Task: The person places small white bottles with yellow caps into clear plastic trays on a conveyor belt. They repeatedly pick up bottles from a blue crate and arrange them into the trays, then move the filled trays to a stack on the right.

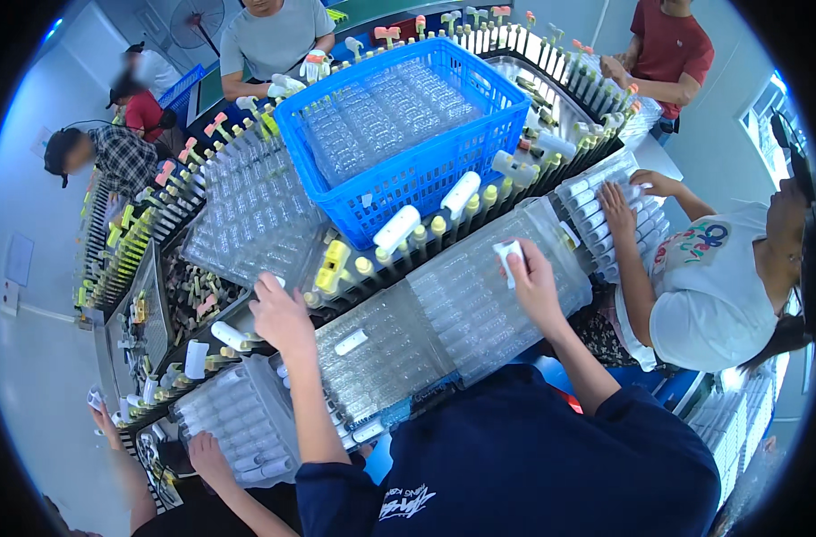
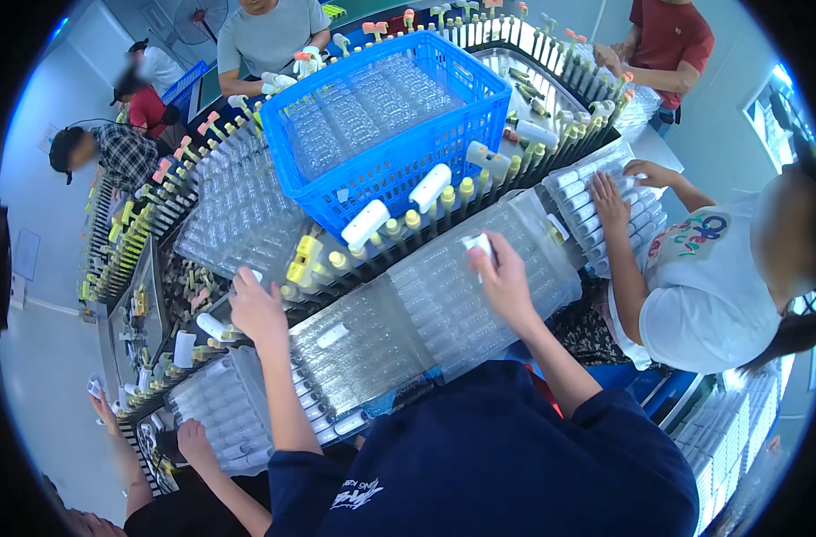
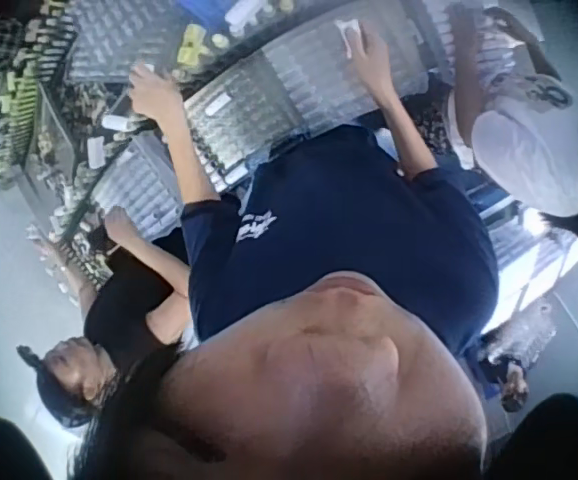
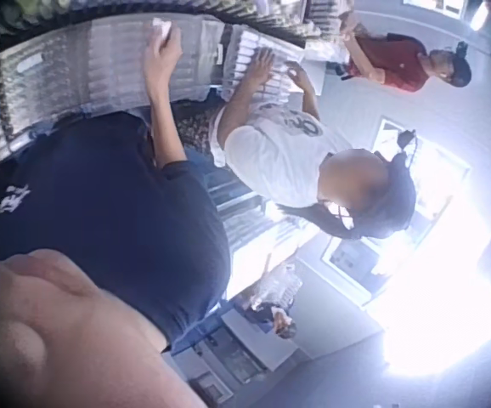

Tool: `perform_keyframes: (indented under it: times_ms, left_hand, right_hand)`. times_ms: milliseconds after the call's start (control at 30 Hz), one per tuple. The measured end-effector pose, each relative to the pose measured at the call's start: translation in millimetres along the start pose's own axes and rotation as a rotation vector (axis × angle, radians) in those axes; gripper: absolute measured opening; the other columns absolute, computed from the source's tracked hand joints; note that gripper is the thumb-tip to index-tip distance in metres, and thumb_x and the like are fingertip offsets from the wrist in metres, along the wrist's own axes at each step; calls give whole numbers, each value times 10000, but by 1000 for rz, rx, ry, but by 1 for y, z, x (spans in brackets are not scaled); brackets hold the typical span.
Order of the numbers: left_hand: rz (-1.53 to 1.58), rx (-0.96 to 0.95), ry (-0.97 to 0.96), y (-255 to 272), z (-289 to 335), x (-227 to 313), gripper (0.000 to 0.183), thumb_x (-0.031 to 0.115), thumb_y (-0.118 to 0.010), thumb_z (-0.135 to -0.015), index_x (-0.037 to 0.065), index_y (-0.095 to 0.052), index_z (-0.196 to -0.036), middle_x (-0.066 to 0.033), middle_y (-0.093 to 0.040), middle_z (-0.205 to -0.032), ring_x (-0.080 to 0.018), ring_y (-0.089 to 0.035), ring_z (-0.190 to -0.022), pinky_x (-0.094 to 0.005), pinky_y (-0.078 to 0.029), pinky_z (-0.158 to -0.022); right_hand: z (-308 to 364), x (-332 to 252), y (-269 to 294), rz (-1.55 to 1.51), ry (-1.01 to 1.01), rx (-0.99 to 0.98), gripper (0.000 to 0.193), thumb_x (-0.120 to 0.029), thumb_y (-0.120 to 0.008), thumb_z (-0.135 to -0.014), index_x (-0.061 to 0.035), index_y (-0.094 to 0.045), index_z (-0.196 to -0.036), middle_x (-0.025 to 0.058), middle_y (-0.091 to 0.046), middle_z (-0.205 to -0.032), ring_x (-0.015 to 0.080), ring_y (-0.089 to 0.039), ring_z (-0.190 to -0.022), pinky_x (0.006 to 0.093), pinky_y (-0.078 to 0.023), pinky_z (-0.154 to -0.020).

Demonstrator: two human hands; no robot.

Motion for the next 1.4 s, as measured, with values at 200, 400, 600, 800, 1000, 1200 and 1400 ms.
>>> perform_keyframes:
  times_ms: [200,400,600,800,1000,1200,1400]
  left_hand:
    - [152,124,38,10,11,-52,583,236,-763,-912,7,-545,-1402,-150,-604,-1458,-406,-658,-1155,-515,-574,-935]
    - [261,560,-66,7,51,-58,445,87,-744,-915,-23,-622,-1329,-197,-640,-1409,-432,-582,-1332,-550,-415,-1161]
    - [549,262,-143,-12,179,-34,289,27,-720,-921,-4,-679,-1205,-205,-697,-1230,-423,-650,-1197,-515,-492,-1065]
    - [647,8,-6,-41,237,-53,174,16,-706,-927,2,-688,-1100,-196,-707,-1123,-407,-667,-1058,-498,-525,-938]
    - [601,-33,-173,-81,190,-61,243,43,-716,-936,21,-694,-1177,-187,-706,-1166,-402,-659,-1124,-493,-553,-939]
    - [466,-303,-493,-133,126,-45,254,138,-746,-924,40,-677,-1148,-144,-672,-1200,-358,-636,-1205,-482,-553,-998]
    - [623,-187,-548,-132,115,-60,387,172,-744,-942,43,-642,-1292,-185,-657,-1344,-393,-616,-1281,-479,-521,-1086]
  right_hand:
    - [-54,-35,22,219,208,153,313,-282,-661,-1097,28,-682,-1132,62,-706,-916,104,-610,-785,315,-479,-672]
    - [-82,-49,-34,148,86,91,374,-292,-668,-1090,54,-623,-1223,233,-739,-961,324,-766,-901,426,-555,-754]
    - [-119,-33,-99,450,446,88,375,-300,-681,-1067,65,-604,-1109,334,-724,-1017,539,-704,-989,557,-542,-831]
    - [-109,-37,-166,891,369,-267,435,-396,-632,-1077,33,-581,-1122,309,-744,-952,512,-742,-885,582,-605,-779]
    - [-66,-58,-213,1057,544,-210,412,-405,-629,-1076,-7,-561,-1159,192,-715,-1019,368,-785,-805,460,-650,-661]
    - [-46,-71,-252,1029,554,-359,457,-403,-669,-1037,-11,-532,-1230,198,-687,-1133,407,-766,-974,504,-639,-751]
    - [65,-87,-248,653,1098,-227,545,-233,-739,-861,36,-652,-1327,237,-622,-1416,422,-561,-1373,668,-331,-1230]
Point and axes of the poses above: each hand's wrist, its own z-axis away from the middle knuckle, its own y-axis out of the back of the hand, x = y × z, the point moved 1 cm from there along -z, towards the middle knuckle
